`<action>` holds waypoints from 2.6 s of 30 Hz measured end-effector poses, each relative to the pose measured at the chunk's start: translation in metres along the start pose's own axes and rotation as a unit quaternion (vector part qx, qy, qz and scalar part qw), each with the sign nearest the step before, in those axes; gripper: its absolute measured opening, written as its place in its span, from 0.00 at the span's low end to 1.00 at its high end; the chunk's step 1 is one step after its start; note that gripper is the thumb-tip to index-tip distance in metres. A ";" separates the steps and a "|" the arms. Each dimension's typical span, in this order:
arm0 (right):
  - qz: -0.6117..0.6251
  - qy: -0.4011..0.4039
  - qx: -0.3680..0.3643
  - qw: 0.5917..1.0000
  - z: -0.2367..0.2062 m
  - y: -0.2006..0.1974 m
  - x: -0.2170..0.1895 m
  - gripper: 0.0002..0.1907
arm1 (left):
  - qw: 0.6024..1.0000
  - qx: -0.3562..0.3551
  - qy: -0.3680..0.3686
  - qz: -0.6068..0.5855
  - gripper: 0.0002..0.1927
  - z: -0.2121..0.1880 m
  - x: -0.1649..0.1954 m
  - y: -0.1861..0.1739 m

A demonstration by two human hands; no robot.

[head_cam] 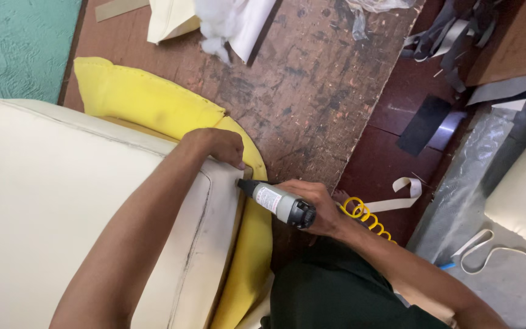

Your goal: The person staples a white fabric cover onto a yellow foam cushion using a pneumatic staple gun. They repeatedly pull the fabric taut and drive staples along the edges and corners to secure the cover to the foam.

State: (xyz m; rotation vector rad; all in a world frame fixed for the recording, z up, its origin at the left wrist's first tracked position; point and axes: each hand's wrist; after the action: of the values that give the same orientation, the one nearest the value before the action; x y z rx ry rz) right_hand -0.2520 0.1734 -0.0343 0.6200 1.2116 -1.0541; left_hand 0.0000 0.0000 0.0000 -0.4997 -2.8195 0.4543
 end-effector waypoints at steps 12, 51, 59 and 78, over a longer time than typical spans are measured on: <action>0.014 0.032 -0.012 0.999 -0.007 0.005 -0.002 0.24 | 0.999 -0.009 0.030 0.035 0.21 0.021 0.000 0.015; -0.024 0.224 -0.074 0.972 -0.056 -0.020 0.009 0.09 | -0.158 0.611 0.200 -0.749 0.13 0.006 0.199 0.250; -0.035 0.216 -0.130 0.967 -0.050 -0.023 0.005 0.08 | -0.093 0.648 0.134 -0.744 0.18 -0.003 0.190 0.246; 0.020 0.276 -0.107 0.955 -0.055 -0.026 0.001 0.10 | -0.212 0.574 0.240 -0.754 0.17 -0.007 0.206 0.248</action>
State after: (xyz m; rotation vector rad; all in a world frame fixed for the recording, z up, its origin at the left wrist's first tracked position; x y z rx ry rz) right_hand -0.2991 0.2088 -0.0470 0.7945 1.7641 -0.7156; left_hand -0.1136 0.2995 -0.0414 1.9941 0.4853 0.9735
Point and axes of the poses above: each hand's wrist, its own z-axis towards the middle knuckle, its own y-axis out of the palm, x = y × z, and after that the axes turned 7 degrees about y, right-handed
